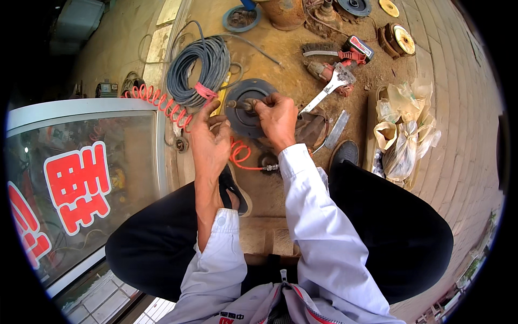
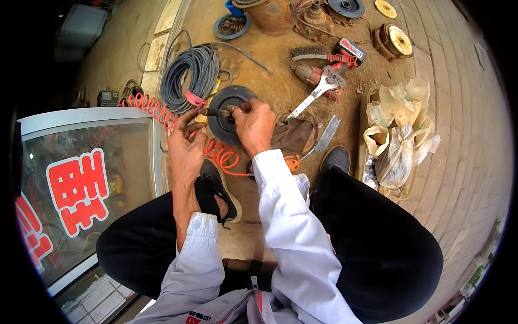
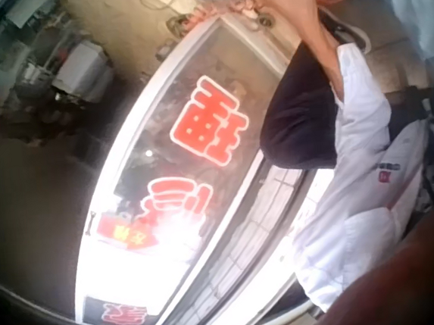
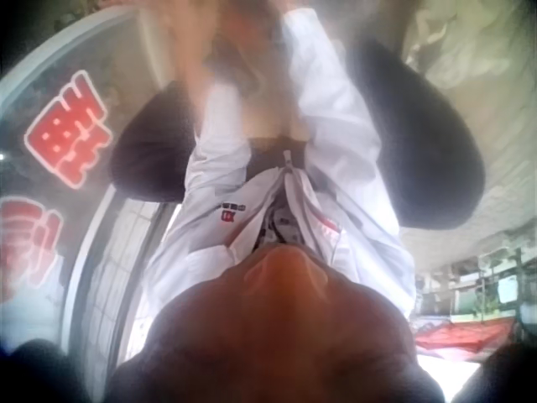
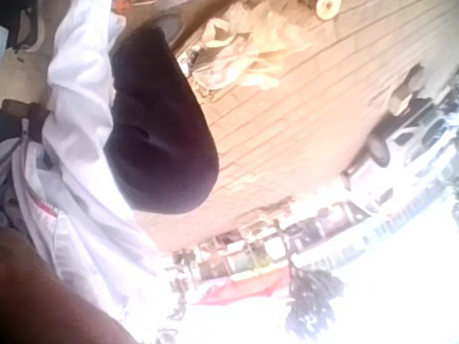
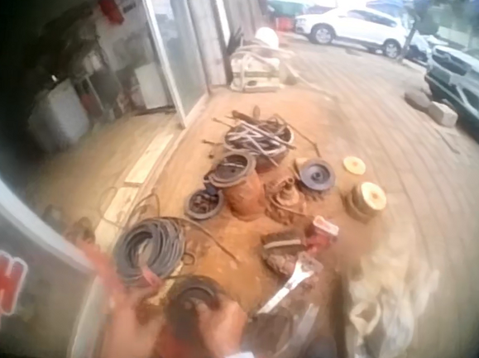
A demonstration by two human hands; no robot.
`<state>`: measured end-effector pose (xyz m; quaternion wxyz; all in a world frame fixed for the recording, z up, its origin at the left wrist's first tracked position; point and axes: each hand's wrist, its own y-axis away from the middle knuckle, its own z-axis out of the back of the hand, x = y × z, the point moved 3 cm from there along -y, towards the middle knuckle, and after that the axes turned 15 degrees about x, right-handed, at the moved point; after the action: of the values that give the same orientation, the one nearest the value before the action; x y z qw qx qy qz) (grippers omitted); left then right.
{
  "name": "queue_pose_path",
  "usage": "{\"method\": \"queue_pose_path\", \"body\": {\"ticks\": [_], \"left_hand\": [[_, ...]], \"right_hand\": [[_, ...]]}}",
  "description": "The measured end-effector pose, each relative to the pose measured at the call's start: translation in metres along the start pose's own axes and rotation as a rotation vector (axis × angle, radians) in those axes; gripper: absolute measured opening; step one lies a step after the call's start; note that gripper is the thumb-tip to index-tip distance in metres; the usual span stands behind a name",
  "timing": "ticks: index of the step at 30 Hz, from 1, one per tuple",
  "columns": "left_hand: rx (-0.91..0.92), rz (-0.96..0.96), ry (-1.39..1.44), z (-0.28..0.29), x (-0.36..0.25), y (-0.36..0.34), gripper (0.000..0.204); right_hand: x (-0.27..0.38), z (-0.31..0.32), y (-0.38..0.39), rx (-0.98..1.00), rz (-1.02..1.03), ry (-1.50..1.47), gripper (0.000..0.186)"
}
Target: The person sits on the ground and uses a pneumatic air gun to clean a cylindrical mechanical part. They then use a hammer to tap a metal rod into the part and adjust components by hand.
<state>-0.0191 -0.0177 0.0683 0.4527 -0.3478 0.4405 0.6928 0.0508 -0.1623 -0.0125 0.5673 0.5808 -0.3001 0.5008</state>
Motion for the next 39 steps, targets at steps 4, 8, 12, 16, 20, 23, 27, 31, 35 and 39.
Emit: {"method": "queue_pose_path", "body": {"ticks": [4,8,12,16,20,23,27,31,35,39], "left_hand": [[-0.132,0.068,0.074,-0.008,0.043,-0.001,0.043],[-0.196,0.138,0.324,-0.021,0.075,-0.01,0.04],[-0.287,0.108,0.518,-0.03,0.089,-0.011,0.032],[-0.303,0.109,0.651,-0.029,0.092,-0.011,0.027],[-0.286,0.126,0.743,-0.024,0.092,-0.013,0.026],[-0.268,0.129,0.746,-0.021,0.088,-0.014,0.025],[-0.231,0.154,0.691,-0.02,0.093,-0.014,0.025],[-0.219,0.157,0.717,-0.016,0.095,-0.014,0.023],[-0.239,0.143,0.729,-0.012,0.1,-0.012,0.022],[-0.227,0.119,0.726,-0.009,0.106,-0.011,0.024]], "right_hand": [[0.01,-0.002,0.003,0.067,-0.122,-0.134,0.022],[-0.004,-0.001,-0.004,0.158,-0.12,-0.42,0.02],[-0.011,0.012,-0.001,0.183,-0.184,-0.688,0.018],[-0.024,0.027,0.004,0.279,-0.13,-0.843,0.021],[-0.024,0.038,0.009,0.258,-0.164,-0.765,0.02],[-0.026,0.052,0.011,0.158,-0.194,-0.66,0.019],[-0.028,0.061,0.005,0.021,-0.235,-0.302,0.019],[-0.029,0.063,0.001,0.043,-0.22,-0.053,0.022],[-0.028,0.058,0.0,-0.011,-0.07,0.482,0.029],[-0.016,0.046,0.0,-0.08,0.041,0.423,0.021]]}}
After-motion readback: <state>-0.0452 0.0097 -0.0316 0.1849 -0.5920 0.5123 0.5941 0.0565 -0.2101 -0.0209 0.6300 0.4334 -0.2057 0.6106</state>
